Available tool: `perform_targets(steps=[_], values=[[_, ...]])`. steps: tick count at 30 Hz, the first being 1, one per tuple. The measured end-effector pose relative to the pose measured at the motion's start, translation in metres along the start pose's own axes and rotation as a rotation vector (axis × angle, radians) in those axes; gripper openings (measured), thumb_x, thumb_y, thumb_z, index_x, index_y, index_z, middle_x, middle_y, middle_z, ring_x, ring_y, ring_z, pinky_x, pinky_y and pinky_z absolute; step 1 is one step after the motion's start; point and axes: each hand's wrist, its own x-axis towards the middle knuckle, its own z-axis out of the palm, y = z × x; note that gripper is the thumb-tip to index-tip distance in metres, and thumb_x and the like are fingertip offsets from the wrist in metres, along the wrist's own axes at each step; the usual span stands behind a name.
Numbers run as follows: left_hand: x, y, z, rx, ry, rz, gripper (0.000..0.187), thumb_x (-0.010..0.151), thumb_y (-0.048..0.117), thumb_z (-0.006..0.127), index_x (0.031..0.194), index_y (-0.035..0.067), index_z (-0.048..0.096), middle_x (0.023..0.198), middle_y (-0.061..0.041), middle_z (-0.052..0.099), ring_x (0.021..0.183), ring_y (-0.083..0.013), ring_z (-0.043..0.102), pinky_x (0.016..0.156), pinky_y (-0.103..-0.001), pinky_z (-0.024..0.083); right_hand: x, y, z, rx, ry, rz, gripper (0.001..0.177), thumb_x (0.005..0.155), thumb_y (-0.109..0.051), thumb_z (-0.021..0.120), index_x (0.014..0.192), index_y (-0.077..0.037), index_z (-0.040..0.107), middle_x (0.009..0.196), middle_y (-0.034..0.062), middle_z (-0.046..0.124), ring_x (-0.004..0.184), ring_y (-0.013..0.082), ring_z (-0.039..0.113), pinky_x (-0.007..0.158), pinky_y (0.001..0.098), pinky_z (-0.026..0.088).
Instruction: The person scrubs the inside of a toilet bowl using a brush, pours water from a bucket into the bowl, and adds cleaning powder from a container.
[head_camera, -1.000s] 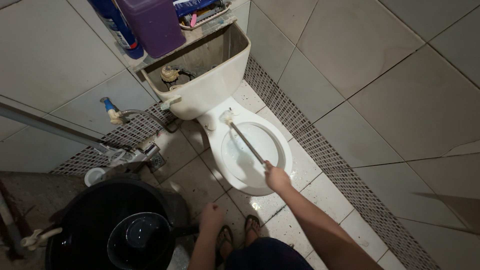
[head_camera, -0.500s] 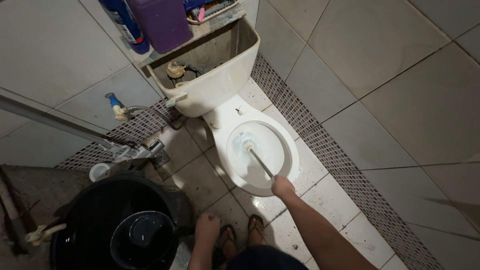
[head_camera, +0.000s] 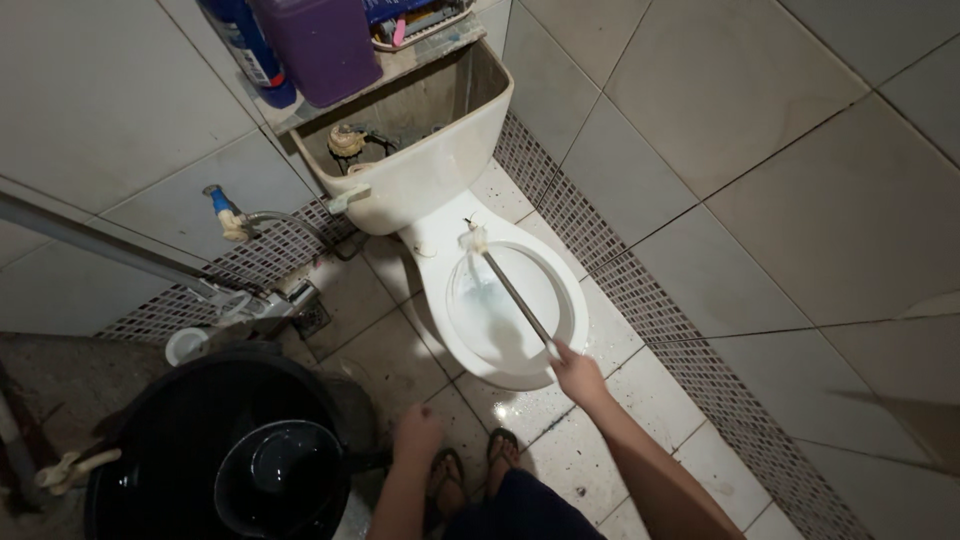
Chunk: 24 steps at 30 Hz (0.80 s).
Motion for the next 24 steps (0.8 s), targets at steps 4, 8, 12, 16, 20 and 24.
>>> perform_targets(steps=[4,8,12,16,20,24], values=[[-0.026,0.042,-0.011,-0.059,-0.162,-0.139,0.046,0.095,0.022,0.056,0.139,0.009,0.057,0.137,-0.014,0.064,0.123,-0.0301,0.066,0.100,-0.044,0.054,0.007,-0.073,0.006,-0.147,-0.269,0.263,0.056,0.107,-0.046,0.035,0.127,-0.004,0.067,0.091,0.0220,0.075,0.083,0.0371,0.076,0.074,0.0487,0.062],[-0.054,0.069,-0.040,-0.033,-0.175,-0.097,0.044,0.099,0.028,0.055,0.138,0.008,0.057,0.137,-0.014,0.065,0.123,-0.0305,0.064,0.102,-0.042,0.052,-0.069,-0.082,0.001,-0.350,-0.300,0.030,0.058,0.100,-0.025,0.049,0.157,-0.012,0.041,0.088,0.0229,0.075,0.080,0.0364,0.075,0.075,0.0485,0.061],[-0.041,0.052,-0.048,-0.080,-0.141,-0.064,0.047,0.092,0.024,0.062,0.135,0.005,0.058,0.133,-0.016,0.065,0.119,-0.0308,0.067,0.100,-0.041,0.053,-0.075,-0.058,0.025,-0.202,-0.231,0.062,0.058,0.097,-0.029,0.056,0.151,-0.013,0.047,0.093,0.0268,0.074,0.083,0.0378,0.074,0.081,0.0486,0.059],[-0.021,0.023,-0.029,-0.066,-0.119,0.003,0.041,0.091,0.023,0.057,0.127,0.004,0.064,0.127,-0.018,0.069,0.115,-0.0335,0.068,0.097,-0.042,0.055,-0.065,-0.038,0.064,-0.025,-0.140,0.033,0.054,0.098,-0.032,0.058,0.146,-0.009,0.054,0.092,0.0277,0.075,0.087,0.0385,0.074,0.082,0.0472,0.059],[-0.008,0.001,-0.021,-0.048,-0.059,0.095,0.041,0.088,0.026,0.062,0.122,0.004,0.067,0.122,-0.021,0.071,0.113,-0.0353,0.069,0.097,-0.043,0.055,-0.127,-0.022,0.065,-0.077,-0.311,0.111,0.053,0.098,-0.033,0.058,0.147,-0.013,0.054,0.091,0.0258,0.075,0.086,0.0380,0.073,0.081,0.0477,0.059],[-0.001,-0.011,-0.018,-0.035,0.018,0.202,0.042,0.083,0.028,0.065,0.118,0.004,0.069,0.118,-0.022,0.070,0.111,-0.0381,0.067,0.096,-0.045,0.054,-0.115,-0.068,0.052,-0.130,-0.071,-0.014,0.053,0.098,-0.035,0.058,0.148,-0.018,0.054,0.089,0.0239,0.075,0.086,0.0375,0.073,0.081,0.0483,0.059]])
